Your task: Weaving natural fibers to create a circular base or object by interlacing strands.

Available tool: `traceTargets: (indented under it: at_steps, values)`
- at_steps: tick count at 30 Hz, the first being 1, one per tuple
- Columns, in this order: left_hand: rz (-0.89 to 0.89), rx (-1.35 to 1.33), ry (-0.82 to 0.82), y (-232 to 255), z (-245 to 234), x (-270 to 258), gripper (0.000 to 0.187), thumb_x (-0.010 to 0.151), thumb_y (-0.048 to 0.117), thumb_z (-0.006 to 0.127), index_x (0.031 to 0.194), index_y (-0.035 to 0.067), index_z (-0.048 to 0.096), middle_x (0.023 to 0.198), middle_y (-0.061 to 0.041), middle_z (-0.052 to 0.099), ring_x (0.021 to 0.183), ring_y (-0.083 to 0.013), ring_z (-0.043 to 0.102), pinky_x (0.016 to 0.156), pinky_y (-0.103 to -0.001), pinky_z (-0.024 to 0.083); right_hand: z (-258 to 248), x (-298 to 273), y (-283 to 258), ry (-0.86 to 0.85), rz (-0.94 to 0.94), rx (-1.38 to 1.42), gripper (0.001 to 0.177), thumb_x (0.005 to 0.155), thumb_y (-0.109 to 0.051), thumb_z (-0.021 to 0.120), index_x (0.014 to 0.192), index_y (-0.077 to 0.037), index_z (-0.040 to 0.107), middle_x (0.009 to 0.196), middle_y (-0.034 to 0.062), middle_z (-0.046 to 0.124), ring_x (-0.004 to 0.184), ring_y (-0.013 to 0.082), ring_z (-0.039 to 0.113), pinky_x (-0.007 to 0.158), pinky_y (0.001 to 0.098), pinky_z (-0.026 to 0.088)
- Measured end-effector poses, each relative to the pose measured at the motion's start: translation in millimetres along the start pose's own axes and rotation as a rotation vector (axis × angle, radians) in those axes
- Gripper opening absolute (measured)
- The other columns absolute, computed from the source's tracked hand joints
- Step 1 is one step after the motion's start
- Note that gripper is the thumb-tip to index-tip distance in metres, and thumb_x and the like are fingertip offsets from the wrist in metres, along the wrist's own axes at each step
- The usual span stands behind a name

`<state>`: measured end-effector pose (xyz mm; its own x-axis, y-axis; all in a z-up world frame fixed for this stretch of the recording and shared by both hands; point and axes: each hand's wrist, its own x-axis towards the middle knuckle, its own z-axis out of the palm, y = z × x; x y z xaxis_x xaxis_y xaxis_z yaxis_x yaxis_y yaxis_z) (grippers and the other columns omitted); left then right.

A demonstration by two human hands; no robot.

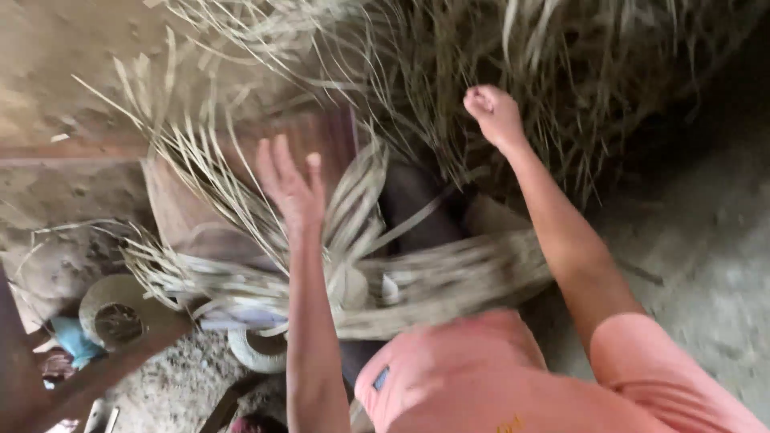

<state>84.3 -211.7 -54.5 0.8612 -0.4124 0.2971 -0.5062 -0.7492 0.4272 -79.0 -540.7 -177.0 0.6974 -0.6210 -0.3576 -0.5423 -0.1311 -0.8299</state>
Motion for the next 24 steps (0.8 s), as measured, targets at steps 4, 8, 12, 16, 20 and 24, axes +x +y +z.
traceTargets:
  at_steps: [4,8,12,16,20,24]
  values:
    - [0.072,0.123,-0.141,-36,37,30,0.059,0.094,0.033,0.06,0.141,0.006,0.038,0.141,-0.024,0.035,0.133,-0.0408,0.034,0.106,-0.053,0.031,35,56,26,-0.047,-0.022,-0.25,0.032,0.091,-0.038,0.064,0.114,-0.016,0.064,0.103,0.0108,0.067,0.099,0.0293,0.063,0.085,0.0417,0.049]
    - [0.137,0.201,-0.212,-50,38,43,0.06,0.095,0.041,0.052,0.14,0.004,0.039,0.141,-0.021,0.04,0.135,-0.0363,0.034,0.11,-0.052,0.022,107,118,99,-0.182,-0.112,-0.459,0.029,0.093,-0.03,0.059,0.112,-0.009,0.065,0.099,0.0135,0.067,0.094,0.0319,0.064,0.084,0.0417,0.051]
    - [0.076,0.225,-0.261,-45,34,44,0.06,0.092,0.042,0.054,0.138,0.003,0.043,0.14,-0.018,0.043,0.135,-0.0334,0.035,0.112,-0.05,0.022,178,138,171,-0.289,-0.199,-0.534,0.019,0.089,-0.017,0.06,0.098,-0.004,0.068,0.087,0.0178,0.067,0.087,0.0366,0.065,0.079,0.0464,0.051]
    - [0.12,0.209,-0.239,-37,28,52,0.059,0.093,0.042,0.051,0.135,0.001,0.046,0.136,-0.021,0.046,0.131,-0.0369,0.039,0.11,-0.051,0.024,234,148,223,-0.561,-0.199,-0.835,0.027,0.086,-0.023,0.055,0.088,-0.004,0.074,0.079,0.0172,0.07,0.08,0.0335,0.068,0.072,0.0422,0.055]
    - [0.114,0.208,-0.262,-42,34,50,0.061,0.09,0.043,0.051,0.133,-0.001,0.046,0.134,-0.022,0.047,0.131,-0.0389,0.039,0.11,-0.053,0.023,258,144,236,-0.65,-0.101,-0.586,0.031,0.088,-0.025,0.055,0.101,-0.001,0.071,0.09,0.0241,0.069,0.091,0.0426,0.064,0.079,0.0488,0.051]
    - [0.116,0.237,-0.272,-38,31,52,0.062,0.092,0.046,0.047,0.133,0.0,0.046,0.135,-0.022,0.046,0.132,-0.0383,0.039,0.11,-0.053,0.022,286,132,295,-0.691,-0.131,-0.649,0.03,0.086,-0.03,0.053,0.098,-0.007,0.069,0.088,0.0182,0.071,0.089,0.0383,0.066,0.081,0.0454,0.052]
